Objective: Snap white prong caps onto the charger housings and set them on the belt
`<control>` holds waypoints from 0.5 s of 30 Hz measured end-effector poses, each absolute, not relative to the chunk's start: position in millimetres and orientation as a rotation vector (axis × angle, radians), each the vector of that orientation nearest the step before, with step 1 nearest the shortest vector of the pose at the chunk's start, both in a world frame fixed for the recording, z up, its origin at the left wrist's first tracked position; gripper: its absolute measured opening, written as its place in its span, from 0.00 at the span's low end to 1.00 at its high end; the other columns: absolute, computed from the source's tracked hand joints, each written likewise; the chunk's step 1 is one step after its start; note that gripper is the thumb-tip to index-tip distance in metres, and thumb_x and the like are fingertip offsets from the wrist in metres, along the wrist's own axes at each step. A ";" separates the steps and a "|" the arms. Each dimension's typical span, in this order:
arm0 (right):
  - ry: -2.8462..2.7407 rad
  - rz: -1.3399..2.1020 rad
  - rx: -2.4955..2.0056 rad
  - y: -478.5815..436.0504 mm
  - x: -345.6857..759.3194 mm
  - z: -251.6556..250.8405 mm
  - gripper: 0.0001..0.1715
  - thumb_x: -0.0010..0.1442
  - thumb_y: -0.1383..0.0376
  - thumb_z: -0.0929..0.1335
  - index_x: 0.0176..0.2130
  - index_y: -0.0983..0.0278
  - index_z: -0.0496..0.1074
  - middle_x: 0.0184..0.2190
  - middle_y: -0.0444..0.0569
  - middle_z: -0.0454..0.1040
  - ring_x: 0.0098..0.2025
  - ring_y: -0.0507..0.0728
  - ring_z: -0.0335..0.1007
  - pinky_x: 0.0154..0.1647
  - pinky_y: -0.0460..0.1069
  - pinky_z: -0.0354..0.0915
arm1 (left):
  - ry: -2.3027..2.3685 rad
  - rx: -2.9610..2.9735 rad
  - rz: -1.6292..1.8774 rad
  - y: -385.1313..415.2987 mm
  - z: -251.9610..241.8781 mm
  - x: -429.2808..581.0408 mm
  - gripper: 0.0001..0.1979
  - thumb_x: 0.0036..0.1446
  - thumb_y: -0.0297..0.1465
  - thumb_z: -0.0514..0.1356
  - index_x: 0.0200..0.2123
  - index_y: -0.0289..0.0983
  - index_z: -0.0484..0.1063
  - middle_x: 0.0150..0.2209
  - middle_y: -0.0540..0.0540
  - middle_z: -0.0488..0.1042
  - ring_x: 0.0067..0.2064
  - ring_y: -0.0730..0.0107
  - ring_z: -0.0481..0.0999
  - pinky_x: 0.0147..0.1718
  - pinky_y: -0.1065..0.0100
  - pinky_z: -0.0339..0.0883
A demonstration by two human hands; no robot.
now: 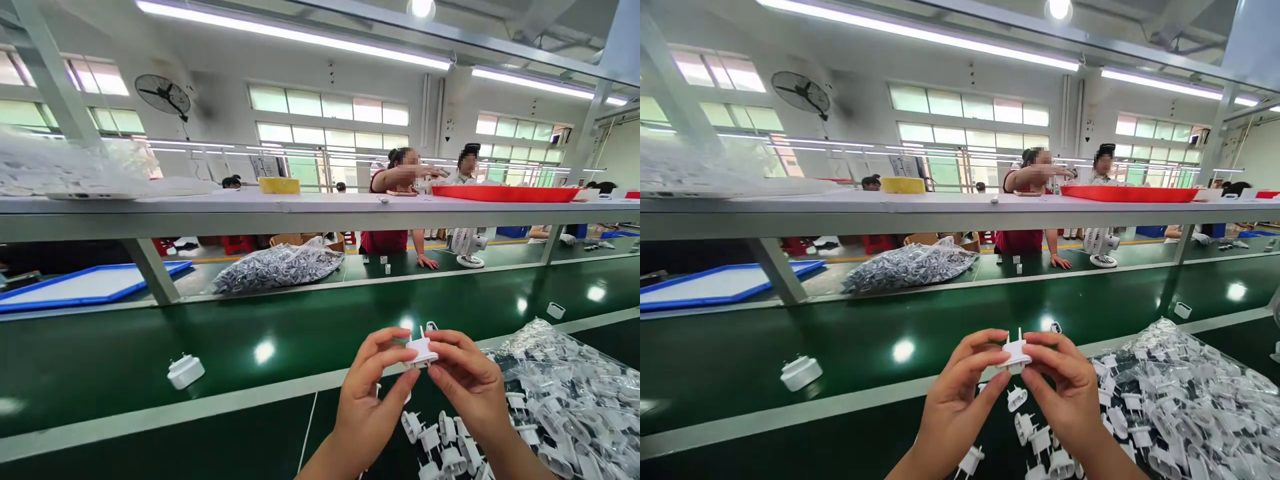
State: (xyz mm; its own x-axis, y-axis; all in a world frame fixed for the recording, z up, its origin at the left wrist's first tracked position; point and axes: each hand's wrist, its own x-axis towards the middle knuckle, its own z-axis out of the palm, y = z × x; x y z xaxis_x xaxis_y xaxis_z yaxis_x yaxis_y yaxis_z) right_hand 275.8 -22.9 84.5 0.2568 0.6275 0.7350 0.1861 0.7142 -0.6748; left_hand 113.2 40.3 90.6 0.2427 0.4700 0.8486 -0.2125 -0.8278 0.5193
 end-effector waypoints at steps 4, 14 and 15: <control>-1.304 0.273 -0.790 -27.9 277.7 90.0 0.12 0.62 0.66 0.77 0.45 0.50 0.84 0.45 0.49 0.81 0.46 0.57 0.81 0.42 0.48 0.80 | 0.221 1.872 1.680 38.6 92.7 117.9 0.12 0.60 0.21 0.68 0.44 0.43 0.81 0.48 0.43 0.73 0.49 0.66 0.81 0.45 0.68 0.82; -1.294 0.149 -0.841 -38.7 278.4 96.1 0.16 0.62 0.74 0.74 0.41 0.50 0.83 0.39 0.45 0.78 0.41 0.54 0.78 0.37 0.46 0.77 | 0.172 1.814 1.647 27.6 98.6 117.0 0.10 0.58 0.19 0.68 0.39 0.39 0.76 0.45 0.48 0.73 0.44 0.75 0.81 0.43 0.74 0.81; -1.295 0.154 -0.839 -39.0 278.3 96.4 0.16 0.62 0.74 0.74 0.41 0.50 0.83 0.39 0.45 0.78 0.41 0.54 0.78 0.37 0.46 0.77 | 0.180 1.832 1.659 27.4 98.7 116.4 0.10 0.58 0.19 0.68 0.39 0.38 0.76 0.45 0.48 0.73 0.44 0.74 0.81 0.43 0.74 0.81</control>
State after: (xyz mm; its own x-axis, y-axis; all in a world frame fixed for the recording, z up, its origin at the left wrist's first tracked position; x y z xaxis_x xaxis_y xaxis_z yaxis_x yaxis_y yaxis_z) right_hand 278.3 -39.0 96.4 0.3069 0.5421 0.7822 0.3438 0.7033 -0.6223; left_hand 116.4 27.4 98.7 0.1890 0.5087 0.8399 -0.3162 -0.7783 0.5425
